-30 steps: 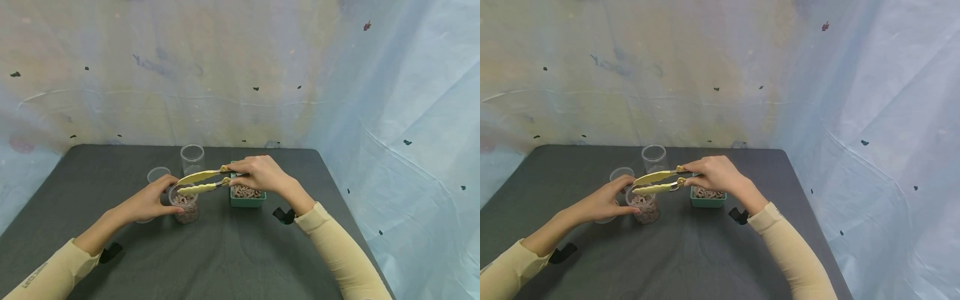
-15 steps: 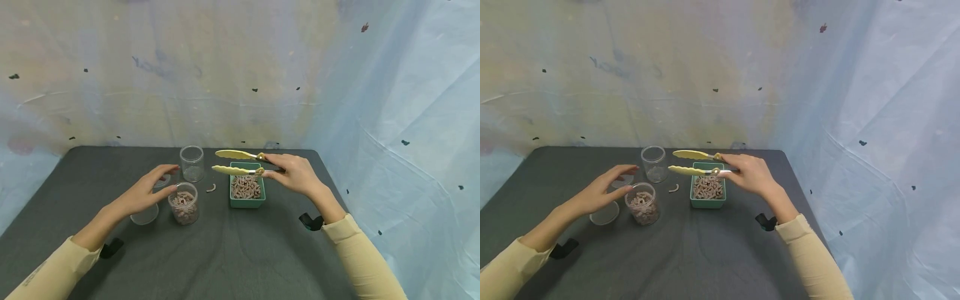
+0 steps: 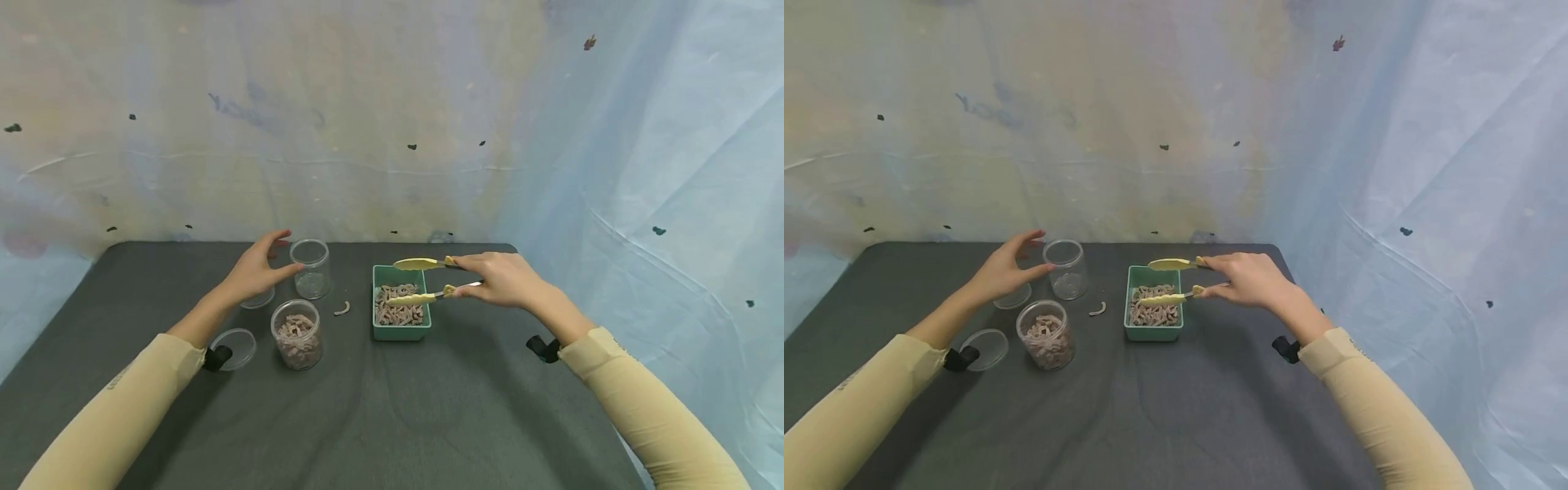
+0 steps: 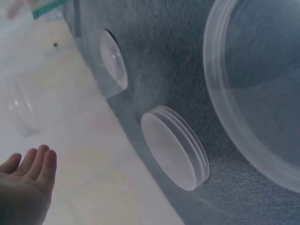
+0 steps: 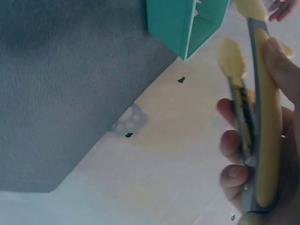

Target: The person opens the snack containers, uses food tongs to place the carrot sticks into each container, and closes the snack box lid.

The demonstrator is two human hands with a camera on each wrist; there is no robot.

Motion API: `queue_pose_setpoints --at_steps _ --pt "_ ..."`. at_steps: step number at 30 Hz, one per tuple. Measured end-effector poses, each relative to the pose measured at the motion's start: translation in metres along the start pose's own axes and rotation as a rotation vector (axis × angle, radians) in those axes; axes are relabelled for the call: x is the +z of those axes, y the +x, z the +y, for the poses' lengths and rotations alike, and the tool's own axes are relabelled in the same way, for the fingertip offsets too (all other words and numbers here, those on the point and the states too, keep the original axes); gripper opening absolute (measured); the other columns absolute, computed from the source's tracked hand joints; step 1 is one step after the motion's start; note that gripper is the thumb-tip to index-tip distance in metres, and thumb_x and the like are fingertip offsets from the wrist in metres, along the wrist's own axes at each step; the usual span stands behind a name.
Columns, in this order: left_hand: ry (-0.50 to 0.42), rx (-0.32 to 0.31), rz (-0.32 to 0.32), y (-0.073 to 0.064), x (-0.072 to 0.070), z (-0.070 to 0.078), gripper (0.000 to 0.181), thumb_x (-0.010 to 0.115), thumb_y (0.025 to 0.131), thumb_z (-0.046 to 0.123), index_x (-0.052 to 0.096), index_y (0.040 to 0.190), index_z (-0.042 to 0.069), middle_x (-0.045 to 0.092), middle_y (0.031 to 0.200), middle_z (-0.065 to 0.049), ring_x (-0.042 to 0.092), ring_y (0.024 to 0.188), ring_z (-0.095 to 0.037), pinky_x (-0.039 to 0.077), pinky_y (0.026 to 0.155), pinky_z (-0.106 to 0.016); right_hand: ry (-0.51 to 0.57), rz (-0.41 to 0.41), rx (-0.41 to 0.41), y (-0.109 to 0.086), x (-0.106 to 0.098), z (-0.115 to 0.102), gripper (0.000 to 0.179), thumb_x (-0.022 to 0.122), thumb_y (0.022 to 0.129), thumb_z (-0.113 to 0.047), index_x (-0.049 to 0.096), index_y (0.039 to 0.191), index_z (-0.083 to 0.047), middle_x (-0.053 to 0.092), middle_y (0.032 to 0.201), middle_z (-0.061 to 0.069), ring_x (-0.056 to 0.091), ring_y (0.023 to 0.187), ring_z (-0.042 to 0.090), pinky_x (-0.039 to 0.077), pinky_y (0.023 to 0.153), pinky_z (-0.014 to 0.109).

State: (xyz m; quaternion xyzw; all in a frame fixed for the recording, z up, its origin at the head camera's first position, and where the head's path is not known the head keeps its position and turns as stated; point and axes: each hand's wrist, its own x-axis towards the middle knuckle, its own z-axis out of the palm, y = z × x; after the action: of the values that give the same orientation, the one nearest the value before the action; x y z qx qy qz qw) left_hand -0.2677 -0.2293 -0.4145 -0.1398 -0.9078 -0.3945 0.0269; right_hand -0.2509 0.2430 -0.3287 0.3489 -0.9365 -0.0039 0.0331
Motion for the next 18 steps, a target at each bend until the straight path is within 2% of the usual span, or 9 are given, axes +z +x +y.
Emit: queue_pose_setpoints --at_steps 4,9,11,16,18 --pt "-0.009 -0.037 -0.053 0.013 0.0 -0.008 0.095 0.076 0.096 0.045 0.024 0.165 0.007 0.032 0.164 -0.023 0.039 0.142 -0.051 0.038 0.111 -0.065 -0.04 -0.096 -0.009 0.009 -0.002 0.002 0.08 0.076 0.088 -0.059 0.057 0.151 -0.013 0.064 0.143 0.012 0.073 0.105 0.03 0.051 0.055 0.035" --pt "-0.047 -0.023 -0.107 0.022 0.002 -0.015 0.1 0.081 0.092 0.044 0.024 0.164 0.004 0.031 0.165 -0.021 0.034 0.148 -0.044 0.031 0.119 -0.06 -0.06 -0.184 -0.02 0.02 -0.004 -0.001 0.081 0.076 0.088 -0.06 0.057 0.151 -0.013 0.064 0.142 0.012 0.073 0.101 0.029 0.049 0.053 0.035" --pt "-0.06 -0.019 -0.125 0.024 0.004 -0.016 0.099 0.083 0.091 0.041 0.026 0.163 0.003 0.032 0.164 -0.022 0.033 0.149 -0.044 0.031 0.119 -0.059 -0.069 -0.22 -0.014 0.025 -0.005 -0.003 0.082 0.075 0.089 -0.061 0.056 0.152 -0.013 0.064 0.143 0.012 0.073 0.102 0.029 0.048 0.052 0.034" --pt "-0.042 -0.038 -0.159 0.022 0.006 -0.015 0.096 0.083 0.091 0.039 0.031 0.161 0.002 0.037 0.159 -0.028 0.04 0.142 -0.049 0.039 0.113 -0.061 -0.095 -0.301 -0.003 0.034 -0.012 -0.014 0.084 0.073 0.089 -0.064 0.055 0.152 -0.011 0.064 0.143 0.012 0.071 0.111 0.029 0.056 0.065 0.038" --pt "-0.044 -0.039 -0.163 0.021 0.008 -0.015 0.095 0.083 0.091 0.039 0.031 0.161 0.002 0.04 0.156 -0.028 0.042 0.14 -0.049 0.04 0.112 -0.06 -0.097 -0.33 0.0 0.036 -0.013 -0.018 0.085 0.073 0.089 -0.064 0.055 0.152 -0.01 0.064 0.143 0.01 0.071 0.111 0.029 0.056 0.066 0.038"
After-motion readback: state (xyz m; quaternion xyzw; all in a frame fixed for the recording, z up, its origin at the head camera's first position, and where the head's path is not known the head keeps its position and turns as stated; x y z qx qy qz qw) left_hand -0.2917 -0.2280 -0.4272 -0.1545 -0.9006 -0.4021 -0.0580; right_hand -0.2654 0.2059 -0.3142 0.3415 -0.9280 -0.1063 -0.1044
